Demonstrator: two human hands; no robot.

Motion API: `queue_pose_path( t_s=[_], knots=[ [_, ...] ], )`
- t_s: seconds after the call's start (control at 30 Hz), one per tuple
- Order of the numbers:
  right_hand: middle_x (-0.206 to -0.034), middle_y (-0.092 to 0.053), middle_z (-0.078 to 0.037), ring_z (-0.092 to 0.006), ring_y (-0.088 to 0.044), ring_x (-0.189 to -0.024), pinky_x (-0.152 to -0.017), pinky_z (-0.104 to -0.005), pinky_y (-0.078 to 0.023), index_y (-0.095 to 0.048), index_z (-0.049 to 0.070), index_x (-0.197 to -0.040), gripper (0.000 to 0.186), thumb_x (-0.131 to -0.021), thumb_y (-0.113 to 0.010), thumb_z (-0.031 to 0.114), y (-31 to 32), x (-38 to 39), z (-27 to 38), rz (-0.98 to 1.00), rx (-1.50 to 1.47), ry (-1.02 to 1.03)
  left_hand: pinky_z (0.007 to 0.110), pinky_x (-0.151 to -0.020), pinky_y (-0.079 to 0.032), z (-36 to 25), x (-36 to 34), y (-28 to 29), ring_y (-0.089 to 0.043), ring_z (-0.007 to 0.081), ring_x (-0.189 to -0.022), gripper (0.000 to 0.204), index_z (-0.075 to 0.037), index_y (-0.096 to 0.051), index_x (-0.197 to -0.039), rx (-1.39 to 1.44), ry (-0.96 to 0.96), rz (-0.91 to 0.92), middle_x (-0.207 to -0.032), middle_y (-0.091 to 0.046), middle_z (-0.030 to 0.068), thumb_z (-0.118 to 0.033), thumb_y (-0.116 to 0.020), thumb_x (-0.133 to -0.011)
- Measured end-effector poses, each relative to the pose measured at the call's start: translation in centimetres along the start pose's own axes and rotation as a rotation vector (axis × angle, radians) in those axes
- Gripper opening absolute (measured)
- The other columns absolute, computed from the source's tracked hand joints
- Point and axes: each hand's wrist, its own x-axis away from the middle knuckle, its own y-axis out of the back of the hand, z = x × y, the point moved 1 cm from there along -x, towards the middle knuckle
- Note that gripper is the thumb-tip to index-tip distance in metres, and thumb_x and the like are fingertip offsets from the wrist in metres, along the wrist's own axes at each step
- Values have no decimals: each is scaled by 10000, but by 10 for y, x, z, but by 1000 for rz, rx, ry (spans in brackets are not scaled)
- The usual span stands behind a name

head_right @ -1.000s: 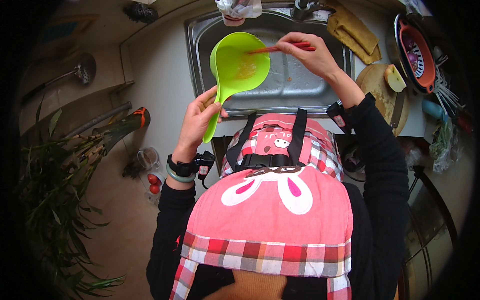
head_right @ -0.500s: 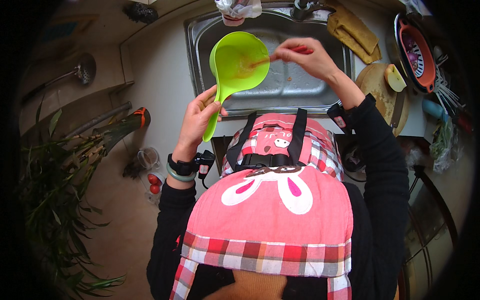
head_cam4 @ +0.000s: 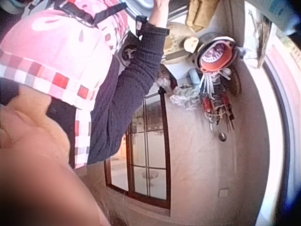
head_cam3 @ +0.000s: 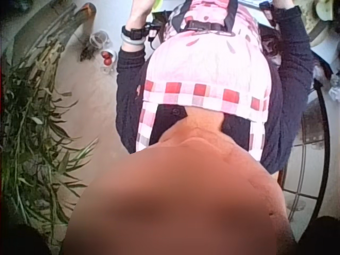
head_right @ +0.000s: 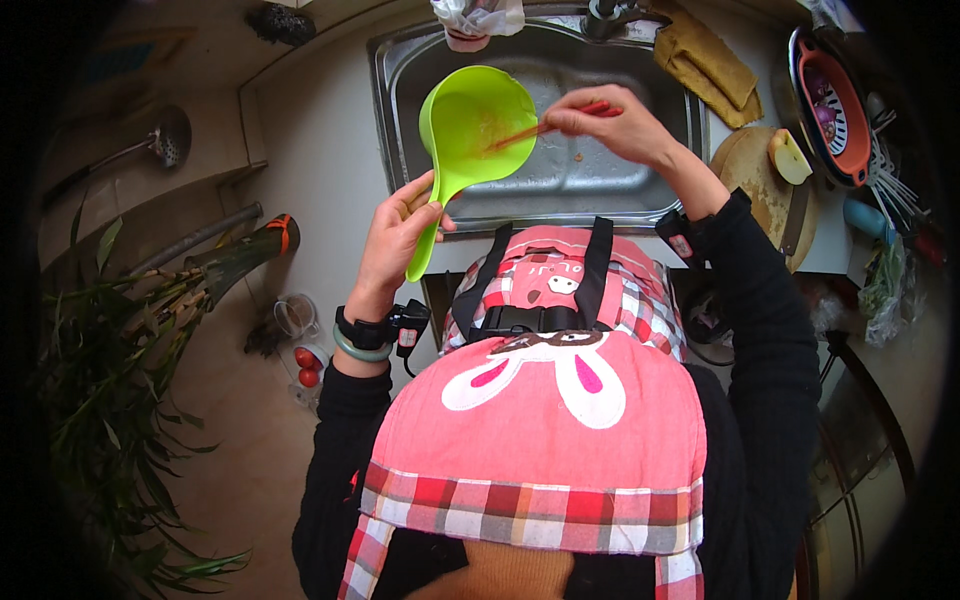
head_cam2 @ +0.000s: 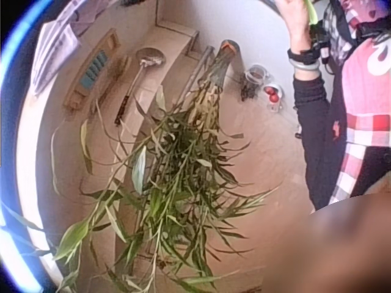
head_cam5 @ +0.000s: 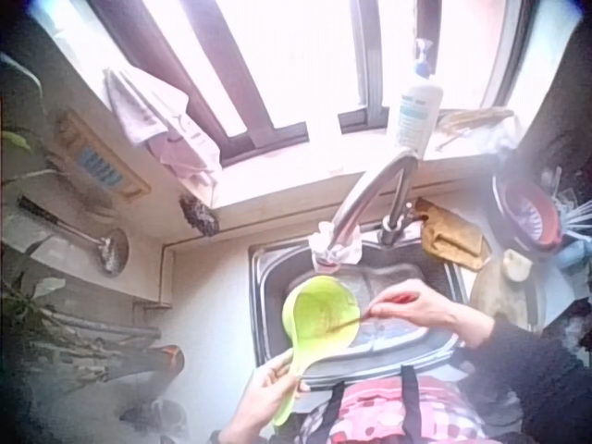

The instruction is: The person retrieves a yellow bag of rice from a cabinet, pours rice into a green scoop, and then washes the rice in the scoop under running water using chopsticks to stir. The person repeats the rinsing process several times.

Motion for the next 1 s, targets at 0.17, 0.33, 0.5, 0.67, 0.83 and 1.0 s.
queue_pose_path(
  t_s=[0.17, 0.33, 0.5, 0.67, 0.83, 1.0],
  knots=[
    [-893, -659, -46, -103, -608, -829, -752, -232, -494, -657, 26, -988, 250, -900, -571, 243, 0, 1, -1, -24, 1, 19, 214, -640, -464, 0, 0, 0, -574, 112, -738, 486, 62, -346, -1331, 7, -7, 4, -1103, -587, 118, -33, -472, -871],
    [-897, -658, -45, -102, -608, -827, -761, -228, -499, -655, 24, -981, 241, -895, -580, 236, 2, 2, -1, -53, -64, 28, 208, -641, -462, 1, 0, -1, -570, 111, -740, 478, 46, -360, -1331, 0, 7, 5, -1129, -589, 128, -29, -470, -872],
    [-900, -651, -43, -109, -610, -842, -766, -234, -507, -654, 18, -993, 244, -889, -587, 229, 2, 2, -3, 120, -182, -176, 209, -636, -463, 0, 0, -2, -575, 113, -735, 473, 53, -360, -1328, -6, 1, 4, -1121, -593, 126, -34, -472, -876],
    [-892, -654, -51, -112, -617, -819, -765, -236, -509, -656, 22, -991, 241, -887, -590, 229, 5, 2, -4, -79, -26, -30, 209, -634, -465, 1, -1, -2, -578, 116, -734, 476, 51, -357, -1329, 1, 4, 9, -1114, -595, 121, -27, -471, -874],
    [-882, -657, -52, -115, -622, -814, -751, -236, -512, -656, 20, -982, 250, -891, -585, 241, 9, 6, -7, -141, -38, -34, 210, -633, -466, 2, -2, -2, -578, 114, -734, 473, 48, -363, -1327, 11, -13, 11, -1111, -595, 120, -25, -471, -872],
    [-880, -658, -52, -113, -620, -800, -756, -240, -508, -657, 22, -993, 239, -887, -588, 226, 8, 7, -8, -13, -62, -91, 211, -638, -466, 2, -3, -1, -573, 111, -734, 474, 47, -366, -1326, -1, -11, 14, -1109, -595, 116, -30, -474, -871]
  ],
)
